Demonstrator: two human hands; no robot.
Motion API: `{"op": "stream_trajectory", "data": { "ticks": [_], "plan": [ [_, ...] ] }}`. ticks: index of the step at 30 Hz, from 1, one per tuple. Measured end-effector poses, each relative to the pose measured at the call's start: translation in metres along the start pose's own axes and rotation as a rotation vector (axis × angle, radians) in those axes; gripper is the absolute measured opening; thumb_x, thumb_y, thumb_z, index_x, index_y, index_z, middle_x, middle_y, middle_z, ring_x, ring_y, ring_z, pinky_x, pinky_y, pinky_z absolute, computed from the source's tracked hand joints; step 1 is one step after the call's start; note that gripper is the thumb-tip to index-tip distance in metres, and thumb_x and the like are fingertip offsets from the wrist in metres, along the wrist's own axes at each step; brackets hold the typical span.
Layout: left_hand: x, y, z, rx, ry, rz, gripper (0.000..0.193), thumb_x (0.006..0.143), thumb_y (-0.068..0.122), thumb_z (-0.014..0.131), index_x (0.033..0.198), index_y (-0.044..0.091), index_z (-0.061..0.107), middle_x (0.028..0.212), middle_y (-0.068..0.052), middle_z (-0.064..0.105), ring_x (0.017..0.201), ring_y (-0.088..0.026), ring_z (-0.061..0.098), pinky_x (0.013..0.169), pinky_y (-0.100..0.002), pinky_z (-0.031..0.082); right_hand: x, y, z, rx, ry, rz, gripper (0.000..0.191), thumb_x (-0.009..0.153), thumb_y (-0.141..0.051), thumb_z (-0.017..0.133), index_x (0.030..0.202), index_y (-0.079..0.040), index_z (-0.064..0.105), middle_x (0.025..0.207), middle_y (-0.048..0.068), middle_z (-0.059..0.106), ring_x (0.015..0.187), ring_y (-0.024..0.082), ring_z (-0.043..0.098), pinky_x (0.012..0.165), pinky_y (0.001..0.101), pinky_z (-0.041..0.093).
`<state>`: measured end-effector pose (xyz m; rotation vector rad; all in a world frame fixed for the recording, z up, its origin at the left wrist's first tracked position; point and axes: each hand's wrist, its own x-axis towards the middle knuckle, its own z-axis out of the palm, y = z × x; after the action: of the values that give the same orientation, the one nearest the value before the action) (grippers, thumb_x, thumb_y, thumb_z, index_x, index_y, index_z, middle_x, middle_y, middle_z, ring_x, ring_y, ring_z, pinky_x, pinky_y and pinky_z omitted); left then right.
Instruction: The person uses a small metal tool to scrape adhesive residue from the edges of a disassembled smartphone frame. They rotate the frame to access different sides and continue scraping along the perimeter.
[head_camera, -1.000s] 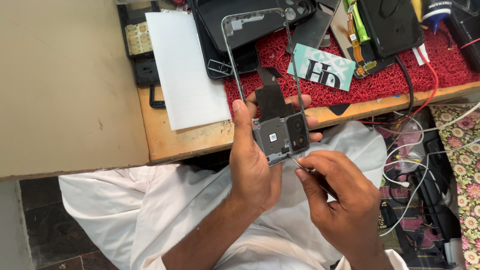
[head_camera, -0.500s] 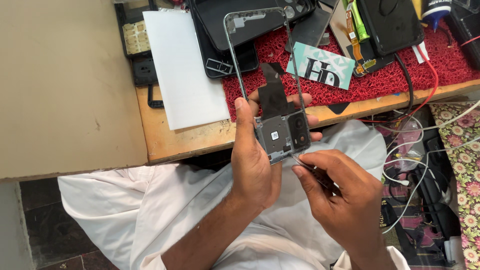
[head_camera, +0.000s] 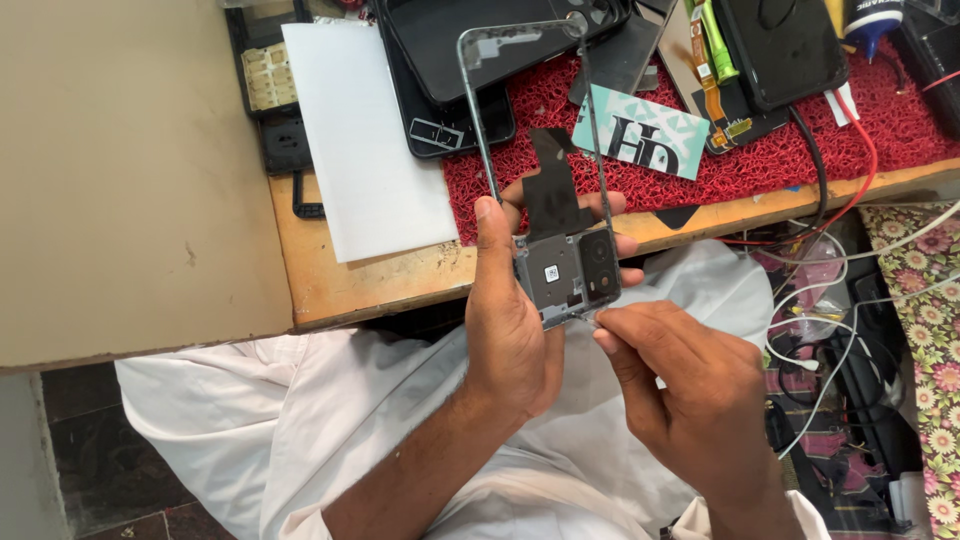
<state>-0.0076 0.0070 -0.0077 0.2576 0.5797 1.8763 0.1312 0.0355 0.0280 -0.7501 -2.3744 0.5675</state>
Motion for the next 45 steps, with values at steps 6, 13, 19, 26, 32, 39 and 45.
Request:
{"op": "stream_trajectory", "data": {
  "ticks": [6, 13, 19, 26, 32, 39, 45],
  "plan": [
    [-0.001, -0.002, 0.000, -0.015, -0.022, 0.014, 0.060, 0.112, 0.058, 0.021, 0.139, 0.008, 0.042, 0.131, -0.024, 0.061, 0.106, -0.026, 0.070, 0.090, -0.042, 0.063, -0.007, 0.000, 0.004, 0.041, -0.039, 0.203, 0.011, 0.091, -0.005, 0.075, 0.100, -0.001, 0.070, 0.080, 0.008, 0.072, 0.052, 0.014, 0.060, 0.049, 0.0278, 0.044],
    [-0.002, -0.001, 0.000, -0.039, -0.033, 0.015, 0.060, 0.113, 0.058, 0.022, 0.139, 0.008, 0.041, 0.133, -0.025, 0.060, 0.107, -0.026, 0.070, 0.091, -0.042, 0.063, -0.014, -0.005, 0.011, 0.123, 0.130, 0.314, 0.019, 0.089, -0.010, 0.082, 0.099, -0.005, 0.068, 0.077, 0.001, 0.070, 0.057, 0.005, 0.058, 0.052, 0.0221, 0.045],
    [-0.003, -0.002, 0.002, -0.053, -0.020, 0.011, 0.059, 0.112, 0.058, 0.022, 0.142, 0.010, 0.040, 0.134, -0.025, 0.060, 0.107, -0.026, 0.069, 0.091, -0.042, 0.063, -0.013, -0.007, 0.013, -0.031, 0.150, 0.213, 0.016, 0.087, -0.006, 0.083, 0.097, -0.003, 0.071, 0.087, 0.008, 0.074, 0.055, 0.010, 0.059, 0.050, 0.0246, 0.044],
    [-0.006, -0.005, 0.001, -0.037, -0.014, 0.029, 0.061, 0.112, 0.058, 0.021, 0.144, 0.008, 0.038, 0.134, -0.027, 0.059, 0.106, -0.026, 0.069, 0.089, -0.042, 0.064, -0.013, -0.005, 0.014, -0.019, 0.104, 0.086, 0.016, 0.089, -0.005, 0.081, 0.098, -0.002, 0.069, 0.093, 0.011, 0.074, 0.063, 0.016, 0.069, 0.055, 0.0274, 0.053],
    [-0.005, -0.008, 0.001, -0.043, -0.011, 0.049, 0.062, 0.111, 0.058, 0.022, 0.146, 0.009, 0.037, 0.134, -0.026, 0.059, 0.108, -0.027, 0.068, 0.089, -0.044, 0.063, -0.015, -0.004, 0.015, 0.007, 0.082, 0.089, 0.015, 0.090, -0.005, 0.079, 0.099, -0.002, 0.067, 0.090, 0.010, 0.072, 0.065, 0.018, 0.070, 0.058, 0.0285, 0.054],
    [-0.008, -0.009, 0.002, -0.110, -0.035, 0.068, 0.064, 0.113, 0.059, 0.022, 0.147, 0.007, 0.038, 0.137, -0.028, 0.058, 0.113, -0.030, 0.067, 0.095, -0.047, 0.061, -0.015, -0.010, 0.017, 0.061, 0.067, 0.231, 0.010, 0.092, -0.009, 0.076, 0.096, -0.005, 0.067, 0.080, 0.007, 0.072, 0.059, 0.015, 0.067, 0.054, 0.0283, 0.050],
    [-0.007, -0.008, 0.003, -0.138, -0.065, 0.038, 0.065, 0.111, 0.061, 0.020, 0.147, 0.010, 0.038, 0.140, -0.026, 0.055, 0.117, -0.030, 0.066, 0.097, -0.046, 0.061, -0.015, -0.007, 0.012, 0.161, 0.050, 0.343, 0.010, 0.093, -0.011, 0.075, 0.100, -0.005, 0.071, 0.076, 0.003, 0.073, 0.064, 0.008, 0.071, 0.057, 0.0234, 0.052]
  ]
}}
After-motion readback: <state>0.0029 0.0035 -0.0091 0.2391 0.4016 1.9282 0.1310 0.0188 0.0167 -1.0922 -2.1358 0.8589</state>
